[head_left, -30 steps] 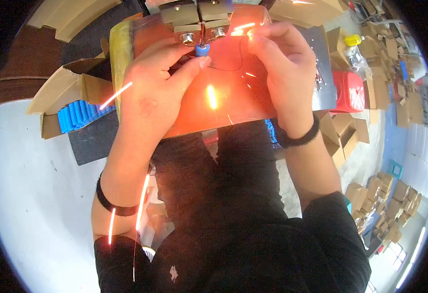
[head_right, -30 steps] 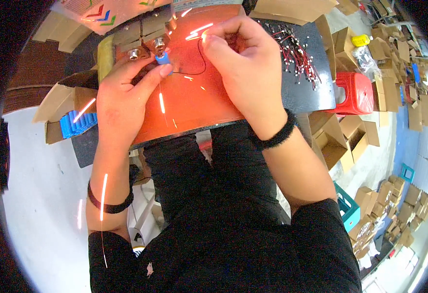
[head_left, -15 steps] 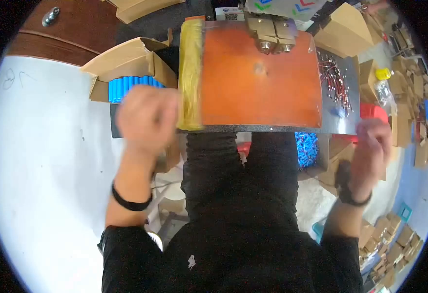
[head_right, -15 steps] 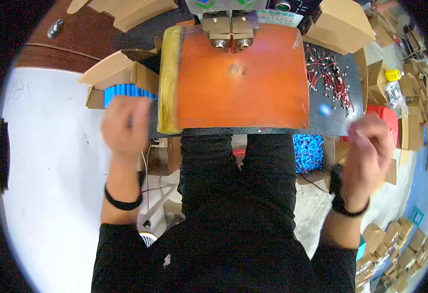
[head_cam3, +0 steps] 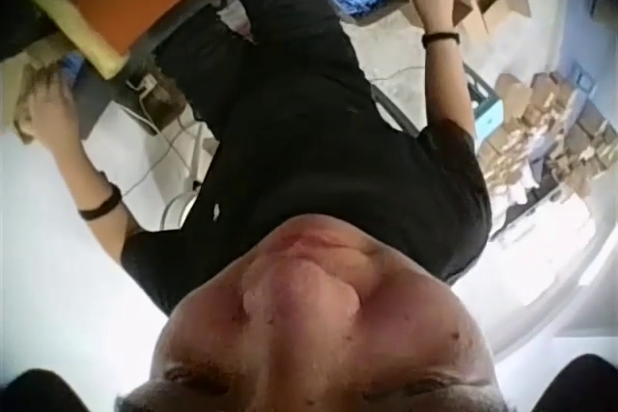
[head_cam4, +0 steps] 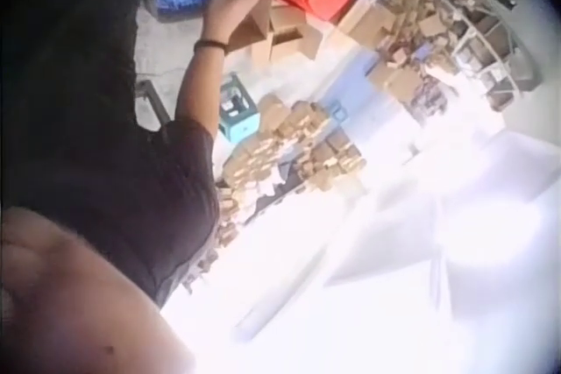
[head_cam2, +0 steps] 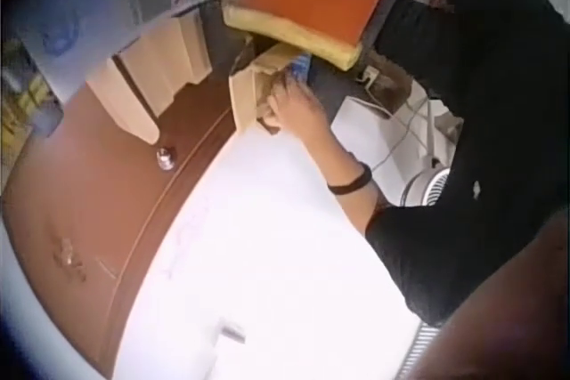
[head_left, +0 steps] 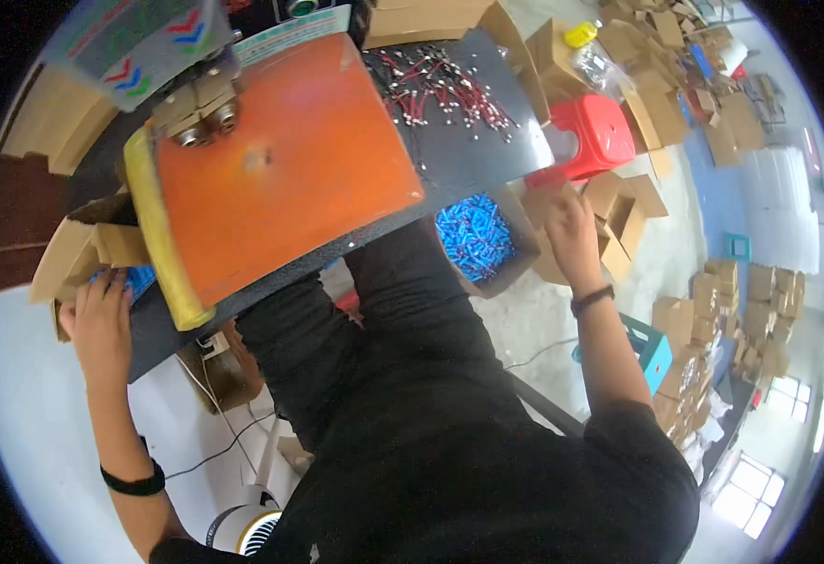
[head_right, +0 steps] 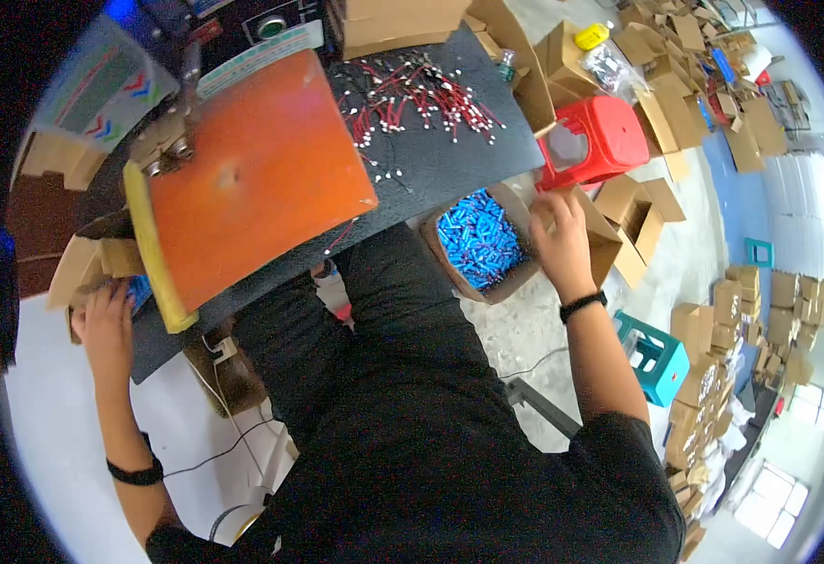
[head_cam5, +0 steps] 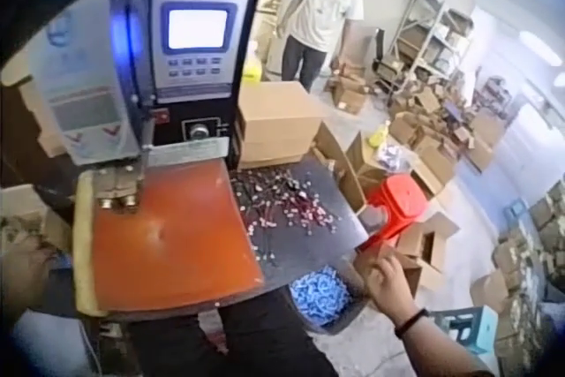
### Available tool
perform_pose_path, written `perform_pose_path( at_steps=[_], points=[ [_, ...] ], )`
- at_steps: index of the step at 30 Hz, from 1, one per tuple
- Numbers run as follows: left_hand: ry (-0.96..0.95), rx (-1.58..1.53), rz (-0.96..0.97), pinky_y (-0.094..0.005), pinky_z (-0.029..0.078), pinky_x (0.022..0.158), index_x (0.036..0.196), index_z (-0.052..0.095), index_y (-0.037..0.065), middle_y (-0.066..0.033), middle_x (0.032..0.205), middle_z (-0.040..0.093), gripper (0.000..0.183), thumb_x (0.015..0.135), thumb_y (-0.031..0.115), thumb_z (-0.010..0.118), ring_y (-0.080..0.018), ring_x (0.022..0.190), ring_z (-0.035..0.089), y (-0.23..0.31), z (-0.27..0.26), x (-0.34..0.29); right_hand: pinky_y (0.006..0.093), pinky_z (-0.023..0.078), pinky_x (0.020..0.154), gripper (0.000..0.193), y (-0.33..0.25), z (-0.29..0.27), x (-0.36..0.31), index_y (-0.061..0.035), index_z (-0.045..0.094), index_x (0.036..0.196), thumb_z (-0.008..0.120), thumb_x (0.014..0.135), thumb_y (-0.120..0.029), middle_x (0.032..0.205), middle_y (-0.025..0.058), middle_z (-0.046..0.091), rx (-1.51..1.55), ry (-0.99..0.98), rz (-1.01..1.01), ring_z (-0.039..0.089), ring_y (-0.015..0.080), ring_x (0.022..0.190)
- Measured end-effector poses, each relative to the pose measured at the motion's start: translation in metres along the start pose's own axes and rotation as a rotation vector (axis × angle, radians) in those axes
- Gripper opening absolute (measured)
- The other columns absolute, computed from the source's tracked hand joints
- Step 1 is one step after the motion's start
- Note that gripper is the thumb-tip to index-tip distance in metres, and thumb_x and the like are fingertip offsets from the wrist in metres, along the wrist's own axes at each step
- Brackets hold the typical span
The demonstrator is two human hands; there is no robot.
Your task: The person picks up a battery and a wire, positions them under a spot welder, and joins them together. After welding, the person sets the battery aside and repeats the process with a new battery and wire.
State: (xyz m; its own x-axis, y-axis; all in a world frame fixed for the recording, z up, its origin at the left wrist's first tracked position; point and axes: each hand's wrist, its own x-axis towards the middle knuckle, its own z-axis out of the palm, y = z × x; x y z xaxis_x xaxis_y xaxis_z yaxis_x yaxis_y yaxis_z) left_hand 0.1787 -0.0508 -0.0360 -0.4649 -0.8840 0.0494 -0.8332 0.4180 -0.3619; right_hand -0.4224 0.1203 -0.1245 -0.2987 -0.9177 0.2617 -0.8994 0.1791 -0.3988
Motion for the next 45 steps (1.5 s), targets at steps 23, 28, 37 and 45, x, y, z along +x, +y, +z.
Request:
perform_pose_path(
  at_steps=[23, 28, 37, 45],
  points=[
    [0.191, -1.379, -0.109, -0.0286, 0.050, 0.082, 0.109, 0.061, 0.000, -0.0121, 0.100, 0.068, 0.023, 0.090, 0.011, 0.064, -0.0190, 0.092, 0.066, 0.175, -0.083, 0.108, 0.0252, 0.049, 0.073, 0.018, -0.119, -0.049, 0.142, -0.0009, 0.065, 0.096, 0.062, 0.089, -0.017, 0.084, 0.0045, 0.067, 0.236, 0.136, 0.154, 0.062, 0.0111, 0.076],
    [0.171, -1.508, -0.222, -0.0301, 0.051, 0.077, 0.108, 0.064, 0.002, -0.0123, 0.095, 0.068, 0.026, 0.085, 0.011, 0.070, -0.0213, 0.087, 0.067, 0.178, -0.077, 0.111, 0.0217, 0.046, 0.074, 0.007, -0.150, -0.044, 0.122, -0.0006, 0.058, 0.097, 0.060, 0.091, -0.004, 0.091, 0.0018, 0.062, 0.540, 0.103, 0.014, 0.058, 0.0077, 0.082],
    [0.300, -1.507, -0.280, -0.0322, 0.052, 0.072, 0.108, 0.065, 0.001, -0.0149, 0.094, 0.067, 0.028, 0.082, 0.011, 0.072, -0.0225, 0.083, 0.067, 0.179, -0.064, 0.108, 0.0243, 0.045, 0.075, 0.006, -0.194, -0.005, 0.113, 0.0009, 0.057, 0.097, 0.056, 0.092, -0.003, 0.089, 0.0055, 0.061, 0.996, -0.112, -0.037, 0.056, 0.0107, 0.080],
    [0.294, -1.459, -0.418, -0.0352, 0.050, 0.074, 0.099, 0.067, 0.002, -0.0137, 0.088, 0.066, 0.020, 0.082, 0.012, 0.071, -0.0256, 0.082, 0.064, 0.175, -0.076, 0.110, 0.0262, 0.045, 0.076, 0.006, -0.206, -0.003, 0.119, 0.0007, 0.057, 0.095, 0.054, 0.091, -0.003, 0.087, 0.0066, 0.061, 1.059, -0.179, 0.008, 0.056, 0.0123, 0.080]
  ],
)
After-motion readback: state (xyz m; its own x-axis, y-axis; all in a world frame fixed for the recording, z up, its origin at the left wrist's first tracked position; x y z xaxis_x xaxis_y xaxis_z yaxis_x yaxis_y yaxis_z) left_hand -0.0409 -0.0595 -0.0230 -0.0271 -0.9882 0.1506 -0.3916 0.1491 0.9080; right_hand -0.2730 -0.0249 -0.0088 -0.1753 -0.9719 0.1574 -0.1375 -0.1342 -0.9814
